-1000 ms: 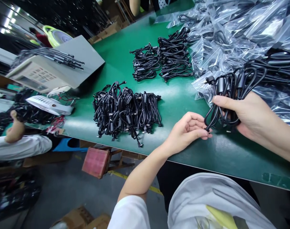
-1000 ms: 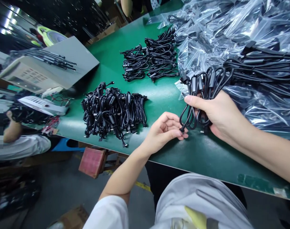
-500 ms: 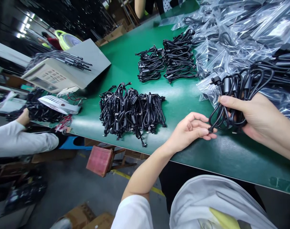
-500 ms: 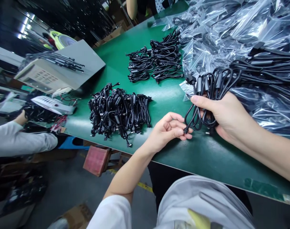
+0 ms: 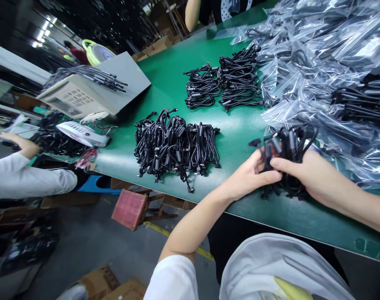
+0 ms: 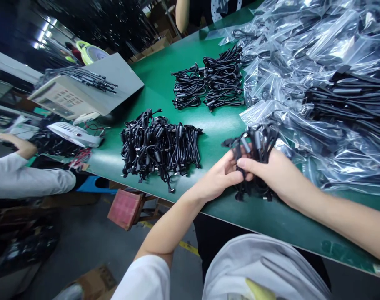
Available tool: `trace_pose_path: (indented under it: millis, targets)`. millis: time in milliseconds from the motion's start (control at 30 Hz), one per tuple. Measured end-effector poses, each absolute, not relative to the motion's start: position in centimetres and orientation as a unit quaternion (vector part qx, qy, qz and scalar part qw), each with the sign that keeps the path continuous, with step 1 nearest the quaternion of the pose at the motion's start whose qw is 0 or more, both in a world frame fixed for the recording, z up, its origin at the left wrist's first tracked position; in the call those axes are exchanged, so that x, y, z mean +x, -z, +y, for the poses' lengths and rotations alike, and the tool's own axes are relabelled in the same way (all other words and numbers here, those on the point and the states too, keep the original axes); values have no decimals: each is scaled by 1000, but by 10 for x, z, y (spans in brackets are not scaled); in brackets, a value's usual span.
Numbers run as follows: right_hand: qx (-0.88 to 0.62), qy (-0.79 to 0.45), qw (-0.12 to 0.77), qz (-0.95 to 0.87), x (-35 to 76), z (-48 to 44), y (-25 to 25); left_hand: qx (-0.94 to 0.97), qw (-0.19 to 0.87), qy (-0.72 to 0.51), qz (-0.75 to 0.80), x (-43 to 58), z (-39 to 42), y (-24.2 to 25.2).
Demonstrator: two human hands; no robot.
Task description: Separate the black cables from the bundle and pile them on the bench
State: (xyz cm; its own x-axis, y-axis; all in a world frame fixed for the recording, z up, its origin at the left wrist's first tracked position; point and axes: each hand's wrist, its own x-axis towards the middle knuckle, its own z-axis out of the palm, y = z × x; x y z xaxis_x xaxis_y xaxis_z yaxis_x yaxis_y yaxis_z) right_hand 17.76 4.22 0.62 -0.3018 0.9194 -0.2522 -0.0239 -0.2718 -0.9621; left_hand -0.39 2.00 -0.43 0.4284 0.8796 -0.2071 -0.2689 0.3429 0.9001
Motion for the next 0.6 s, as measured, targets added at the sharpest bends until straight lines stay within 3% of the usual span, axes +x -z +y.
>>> trace_pose_path:
  millis: [100, 333, 467, 600]
  targets:
    - [-442, -683, 311, -492, 178, 34, -4, 396, 752, -382, 364, -1, 20, 7]
    - [-482, -666, 401, -405, 179, 53, -30, 346, 726, -440, 400, -4, 21, -4]
    - [-468, -686, 395, -393, 181, 58, -36, 350, 739, -412, 402, -4, 21, -5]
    - [-439, -695, 366, -436, 182, 55, -30, 355, 712, -461, 394, -5, 22, -4]
